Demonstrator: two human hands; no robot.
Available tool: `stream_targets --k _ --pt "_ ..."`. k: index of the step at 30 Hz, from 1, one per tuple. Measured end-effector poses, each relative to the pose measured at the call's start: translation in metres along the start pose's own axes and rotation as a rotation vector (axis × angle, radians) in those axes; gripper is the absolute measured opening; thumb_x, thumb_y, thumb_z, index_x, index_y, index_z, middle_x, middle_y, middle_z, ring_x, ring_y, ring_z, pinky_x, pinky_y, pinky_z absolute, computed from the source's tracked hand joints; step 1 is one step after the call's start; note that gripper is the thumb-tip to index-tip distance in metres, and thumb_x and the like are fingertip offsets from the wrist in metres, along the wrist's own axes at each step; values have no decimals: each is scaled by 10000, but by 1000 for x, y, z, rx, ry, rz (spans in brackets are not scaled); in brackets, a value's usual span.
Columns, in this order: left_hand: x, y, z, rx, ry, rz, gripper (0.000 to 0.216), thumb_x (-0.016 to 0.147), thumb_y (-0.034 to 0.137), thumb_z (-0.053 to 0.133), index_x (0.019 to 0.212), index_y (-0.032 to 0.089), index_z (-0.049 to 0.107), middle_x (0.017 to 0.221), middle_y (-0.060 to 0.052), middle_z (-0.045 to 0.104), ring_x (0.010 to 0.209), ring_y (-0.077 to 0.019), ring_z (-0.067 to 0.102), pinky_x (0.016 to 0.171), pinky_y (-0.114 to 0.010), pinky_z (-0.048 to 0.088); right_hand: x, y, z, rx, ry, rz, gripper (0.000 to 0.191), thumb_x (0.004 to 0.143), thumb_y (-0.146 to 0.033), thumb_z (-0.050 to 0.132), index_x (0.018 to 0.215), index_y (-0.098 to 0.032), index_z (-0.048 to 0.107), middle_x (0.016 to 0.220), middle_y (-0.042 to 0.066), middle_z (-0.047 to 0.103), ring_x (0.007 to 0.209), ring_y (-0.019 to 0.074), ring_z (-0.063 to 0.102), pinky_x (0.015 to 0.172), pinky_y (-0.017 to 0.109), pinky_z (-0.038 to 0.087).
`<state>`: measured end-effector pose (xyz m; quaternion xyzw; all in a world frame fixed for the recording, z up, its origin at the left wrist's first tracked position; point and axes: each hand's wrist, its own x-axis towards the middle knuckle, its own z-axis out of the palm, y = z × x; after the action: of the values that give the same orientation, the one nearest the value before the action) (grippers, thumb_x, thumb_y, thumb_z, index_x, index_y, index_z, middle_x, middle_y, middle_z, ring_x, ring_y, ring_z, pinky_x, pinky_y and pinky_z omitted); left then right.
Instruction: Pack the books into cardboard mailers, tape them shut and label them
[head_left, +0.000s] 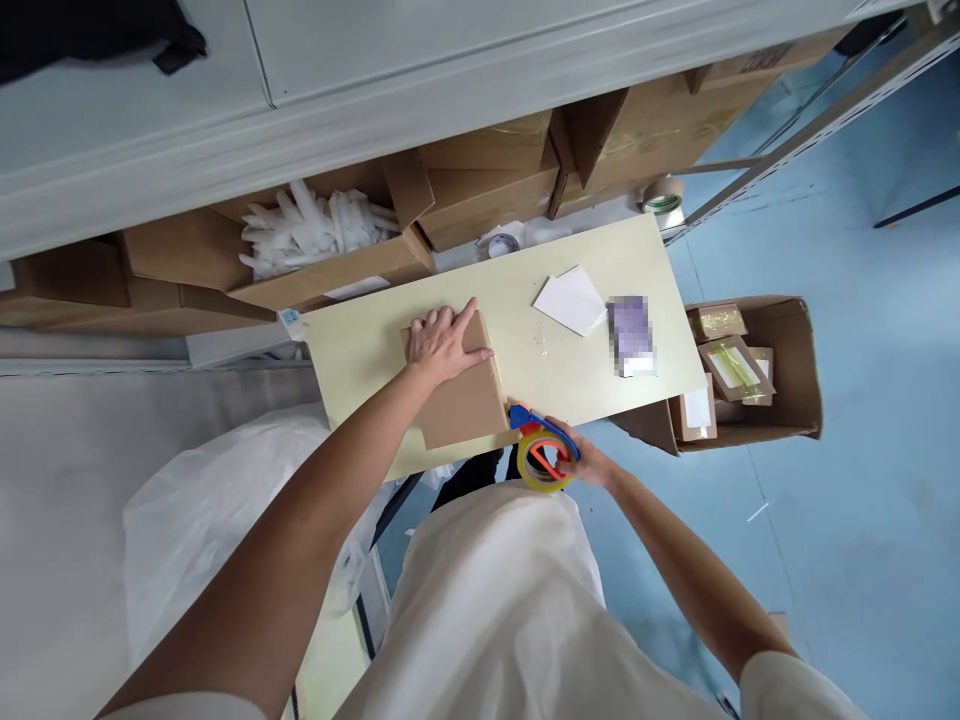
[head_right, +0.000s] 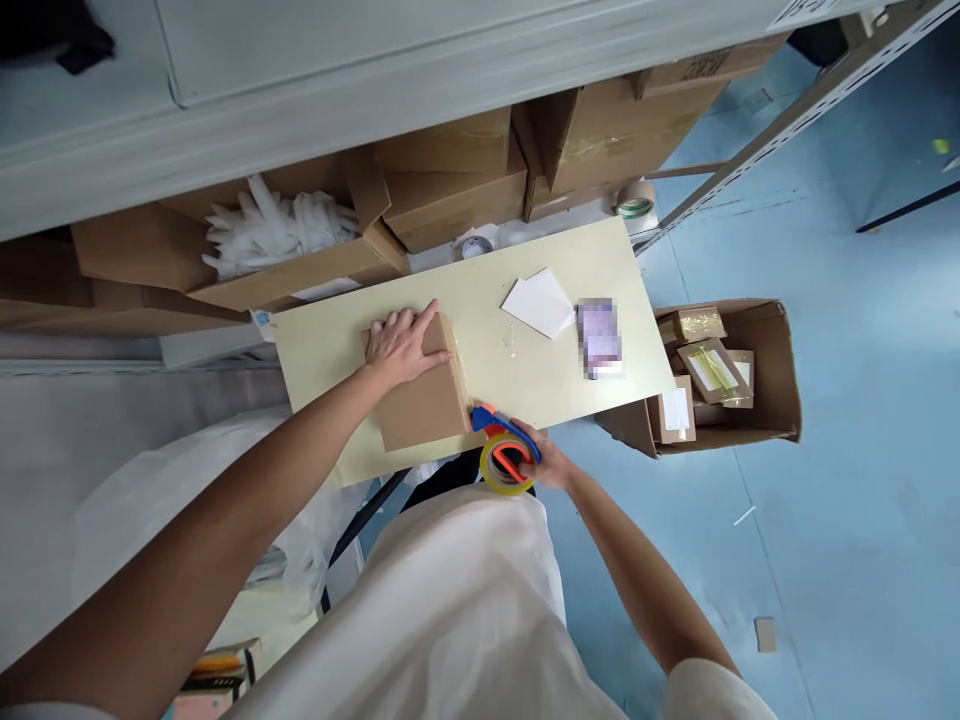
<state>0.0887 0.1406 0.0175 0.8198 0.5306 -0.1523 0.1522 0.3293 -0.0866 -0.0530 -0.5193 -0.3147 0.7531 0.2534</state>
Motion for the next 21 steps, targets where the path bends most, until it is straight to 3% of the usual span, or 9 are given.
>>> stream_targets --k 4,7,10,12,15,18,21 --pt "0 -11 4 -45 34 -111 872 795 670 389 1488 281 31 1320 -173 456 1198 -373 390 933 -497 293 2 9 24 100 93 -84 845 603 -143 622 1381 -310 336 1218 41 607 1120 265 570 987 439 441" --pt "-1 -26 11 -112 103 -362 888 805 688 311 1487 251 -54 1393 -205 392 1226 -388 386 906 -531 338 29 -20 22 94 244 -111 838 599 -151 597 1383 -306 343 1200 40 617 1093 257 580 942 424 477" --pt "-12 -36 16 -171 100 -583 922 792 712 269 1483 224 -99 1502 -227 208 1276 -415 342 849 -556 387 66 -64 4 21 331 -144 839 576 -148 600 1373 -288 376 1187 42 620 1048 248 587 902 411 500" --pt "-22 -37 15 -157 76 -536 991 746 750 334 1488 228 -64 1539 -218 84 1320 -435 270 848 -564 388 90 -91 -11 -9 303 -124 820 565 -146 592 1350 -291 407 1149 31 637 998 247 600 834 415 527" --pt "-35 -33 8 -57 73 -230 1038 680 758 470 1492 244 79 1552 -183 60 1381 -437 108 964 -571 289 110 -118 -26 -54 220 -44 764 564 -161 591 1305 -295 464 1076 22 666 904 245 622 735 413 544" --pt "-35 -30 2 -16 86 -23 931 697 726 495 1462 266 233 1513 -156 226 1391 -385 114 1054 -535 160 111 -124 -30 -59 170 -43 773 542 -151 610 1291 -290 481 1092 25 659 922 236 615 759 392 534" --pt "-30 -29 2 -35 105 -22 884 686 736 497 1423 282 317 1395 -151 399 1326 -353 260 1063 -500 151 100 -116 -29 -41 174 -49 795 548 -162 616 1311 -313 452 1103 16 643 939 231 604 753 376 528"
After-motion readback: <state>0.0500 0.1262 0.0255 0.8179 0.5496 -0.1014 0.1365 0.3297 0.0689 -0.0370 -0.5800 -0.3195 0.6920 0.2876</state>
